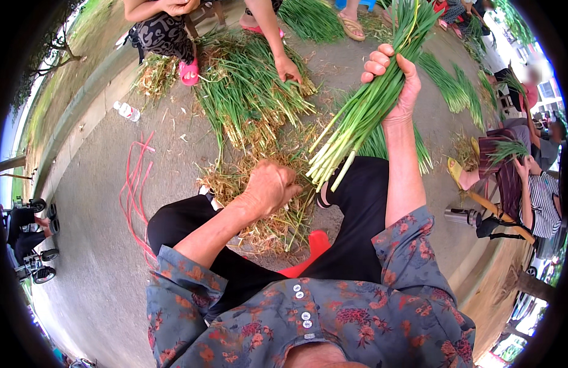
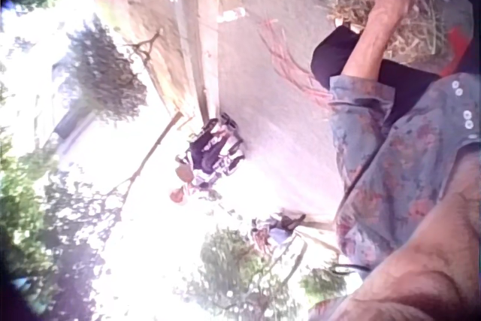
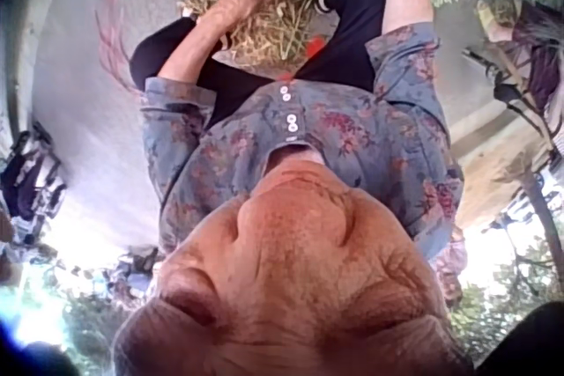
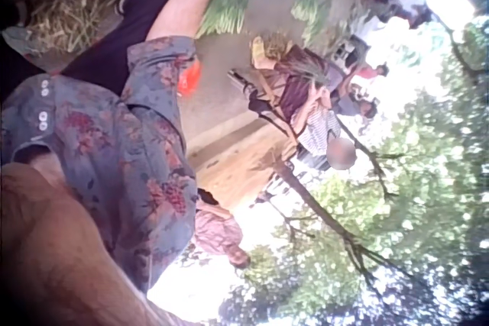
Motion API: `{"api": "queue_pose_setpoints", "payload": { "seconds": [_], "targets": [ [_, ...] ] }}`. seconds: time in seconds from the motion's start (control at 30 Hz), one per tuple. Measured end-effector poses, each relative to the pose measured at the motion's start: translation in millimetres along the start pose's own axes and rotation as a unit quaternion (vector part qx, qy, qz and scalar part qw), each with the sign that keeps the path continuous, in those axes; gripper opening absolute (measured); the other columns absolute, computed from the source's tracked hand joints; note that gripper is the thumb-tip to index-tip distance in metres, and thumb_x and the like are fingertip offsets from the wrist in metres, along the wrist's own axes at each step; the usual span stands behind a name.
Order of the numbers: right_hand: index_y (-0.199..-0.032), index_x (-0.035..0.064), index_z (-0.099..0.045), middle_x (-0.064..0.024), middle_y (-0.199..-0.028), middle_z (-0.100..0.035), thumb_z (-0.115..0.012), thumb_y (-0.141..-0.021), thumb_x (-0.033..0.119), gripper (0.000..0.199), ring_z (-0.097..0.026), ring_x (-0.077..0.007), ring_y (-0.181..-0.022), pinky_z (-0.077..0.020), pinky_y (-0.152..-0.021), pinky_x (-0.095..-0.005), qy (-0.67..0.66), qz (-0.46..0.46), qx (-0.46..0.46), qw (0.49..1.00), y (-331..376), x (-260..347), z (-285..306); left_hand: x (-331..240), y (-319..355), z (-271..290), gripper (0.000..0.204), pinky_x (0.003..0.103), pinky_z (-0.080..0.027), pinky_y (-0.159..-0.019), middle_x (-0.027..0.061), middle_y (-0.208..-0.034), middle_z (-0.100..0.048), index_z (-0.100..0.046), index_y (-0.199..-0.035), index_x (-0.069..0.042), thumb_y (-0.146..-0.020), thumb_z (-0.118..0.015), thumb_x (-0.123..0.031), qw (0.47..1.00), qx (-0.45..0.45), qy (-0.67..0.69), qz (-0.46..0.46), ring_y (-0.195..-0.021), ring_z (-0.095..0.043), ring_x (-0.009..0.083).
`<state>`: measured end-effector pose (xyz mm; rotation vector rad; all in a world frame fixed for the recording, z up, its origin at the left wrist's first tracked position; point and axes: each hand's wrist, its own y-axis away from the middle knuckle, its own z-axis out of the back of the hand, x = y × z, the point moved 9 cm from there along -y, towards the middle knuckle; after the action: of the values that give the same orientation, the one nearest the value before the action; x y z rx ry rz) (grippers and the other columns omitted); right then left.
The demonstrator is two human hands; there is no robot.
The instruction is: The person bundles scallions by hand, gathering green stalks from a pile on the pavement and tying them into bunches using thin red plastic strips.
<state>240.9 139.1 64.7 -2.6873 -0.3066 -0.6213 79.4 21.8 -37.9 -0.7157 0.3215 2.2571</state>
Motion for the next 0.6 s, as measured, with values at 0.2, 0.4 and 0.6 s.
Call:
{"api": "queue_pose_setpoints", "payload": {
  "seconds": [0.2, 0.4, 0.6],
  "targets": [
    [-0.09, 0.0054, -0.047, -0.0053, -0.077, -0.049, -0.051, -0.08, 0.022, 0.02, -0.054, -0.0189, -0.072, -0.05, -0.069, -0.0371, 0.011, -0.013, 0.017, 1.0, -1, -6, -5, 20, -2, 45, 0.014, 0.03, -0.049, -0.061, 0.0103, -0.077, -0.062, -0.061, -0.086, 0.0, -0.078, -0.059, -0.011, 0.969, -0.199, 0.109, 0.095, -0.066, -0.061, 0.0182],
    [-0.09, 0.0074, -0.041, -0.0022, -0.076, -0.043, -0.05, -0.081, 0.017, 0.015, -0.048, -0.0142, -0.071, -0.0464, -0.073, -0.0343, 0.031, -0.01, 0.011, 0.999, -2, -7, -9, 28, -5, 55, 0.013, 0.023, -0.045, -0.066, 0.0043, -0.076, -0.06, -0.061, -0.089, 0.001, -0.08, -0.057, -0.007, 0.896, -0.207, 0.376, 0.112, -0.069, -0.054, 0.0078],
    [-0.09, 0.0057, -0.047, -0.0059, -0.078, -0.05, -0.05, -0.081, 0.021, 0.017, -0.054, -0.0191, -0.073, -0.0495, -0.07, -0.0375, 0.044, -0.011, 0.006, 0.999, -4, -9, -4, -2, -9, 63, 0.019, 0.023, -0.044, -0.071, 0.0038, -0.081, -0.057, -0.06, -0.095, 0.003, -0.077, -0.063, -0.005, 0.89, -0.149, 0.429, 0.038, -0.075, -0.054, 0.0088]
  ]
}}
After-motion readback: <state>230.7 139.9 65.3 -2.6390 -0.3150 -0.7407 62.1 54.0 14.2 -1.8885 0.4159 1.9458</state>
